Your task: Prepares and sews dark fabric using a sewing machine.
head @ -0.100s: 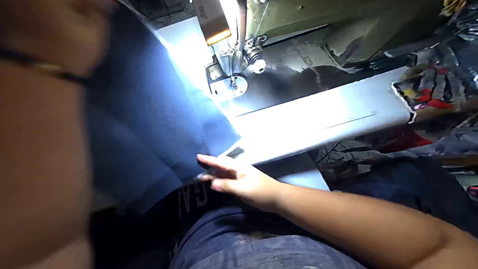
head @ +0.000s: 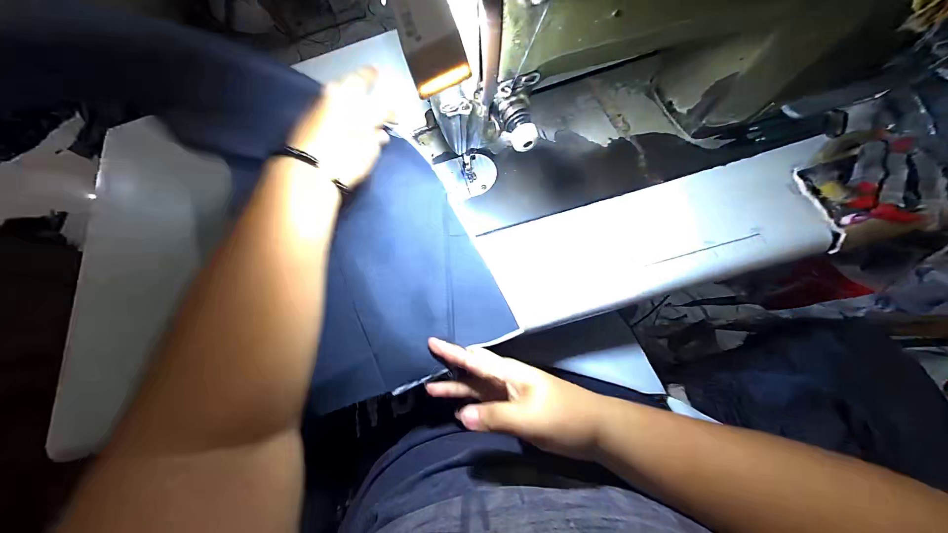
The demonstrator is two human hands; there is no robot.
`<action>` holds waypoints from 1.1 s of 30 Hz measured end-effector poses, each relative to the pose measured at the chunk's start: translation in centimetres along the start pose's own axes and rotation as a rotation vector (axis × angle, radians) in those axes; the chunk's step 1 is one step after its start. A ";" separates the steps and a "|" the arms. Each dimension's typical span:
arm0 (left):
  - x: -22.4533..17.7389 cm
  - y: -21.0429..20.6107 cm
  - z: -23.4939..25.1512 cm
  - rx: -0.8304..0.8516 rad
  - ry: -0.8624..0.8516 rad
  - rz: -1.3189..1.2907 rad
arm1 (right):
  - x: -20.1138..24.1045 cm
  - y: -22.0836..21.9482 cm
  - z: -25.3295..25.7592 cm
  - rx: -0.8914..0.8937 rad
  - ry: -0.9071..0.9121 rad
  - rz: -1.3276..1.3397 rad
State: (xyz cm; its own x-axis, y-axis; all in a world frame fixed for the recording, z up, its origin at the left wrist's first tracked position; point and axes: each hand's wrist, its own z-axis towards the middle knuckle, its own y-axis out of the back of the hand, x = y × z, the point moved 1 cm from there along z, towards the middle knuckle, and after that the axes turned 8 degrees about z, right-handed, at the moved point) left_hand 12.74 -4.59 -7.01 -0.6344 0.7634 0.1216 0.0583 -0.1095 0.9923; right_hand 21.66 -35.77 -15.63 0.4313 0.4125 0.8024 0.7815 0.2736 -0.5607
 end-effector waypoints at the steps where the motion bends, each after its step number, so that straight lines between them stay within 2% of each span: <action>1: -1.6 -1.6 0.0 0.014 0.027 -0.052 | 0.0 0.3 -0.6 0.023 -0.018 -0.015; 3: -4.5 -3.6 -1.9 -0.026 0.041 -0.165 | 0.0 1.0 -1.0 0.047 -0.038 -0.044; 6: -9.1 -4.0 -10.3 -0.110 0.038 -0.255 | 0.4 2.0 -1.1 0.155 -0.056 -0.150; 9: -12.1 -5.8 -18.4 -0.024 0.039 -0.231 | 3.1 3.3 -1.4 0.437 0.035 -0.558; 10: -12.4 -6.6 -20.1 -0.002 0.037 -0.194 | 4.6 3.9 -1.5 0.463 0.095 -0.705; 12: -12.1 -7.5 -21.4 -0.005 0.049 -0.156 | 7.8 5.6 -1.1 0.309 0.196 -1.002; 14: -11.1 -7.3 -20.6 0.040 0.051 -0.164 | 10.5 8.1 0.5 -0.031 0.325 -1.280; 18: -7.6 -7.3 -15.6 0.063 0.033 -0.152 | 14.0 12.7 6.1 -0.542 0.429 -1.429; 20: -5.1 -7.1 -12.2 0.077 0.030 -0.141 | 14.1 14.2 8.1 -0.601 0.433 -1.518; 22: -2.1 -7.3 -8.5 0.079 0.045 -0.124 | 14.1 14.8 9.0 -0.646 0.298 -1.616; 26: 2.2 -7.2 -3.0 0.109 0.105 -0.145 | 14.5 14.8 9.0 -0.887 0.094 -1.508; 29: 2.7 -6.7 -1.4 0.140 0.150 -0.159 | 14.6 14.8 9.0 -0.927 0.079 -1.503; 33: 2.1 -7.0 -3.0 0.133 0.135 -0.142 | 14.5 14.7 9.1 -0.955 0.096 -1.486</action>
State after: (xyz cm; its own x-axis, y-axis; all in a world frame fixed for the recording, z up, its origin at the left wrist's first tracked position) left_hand 8.71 -4.17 -13.79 -0.7406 0.6718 -0.0146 0.0571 0.0845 0.9948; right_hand 35.33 -17.79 -14.09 -0.8261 0.2528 0.5036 0.4526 -0.2349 0.8602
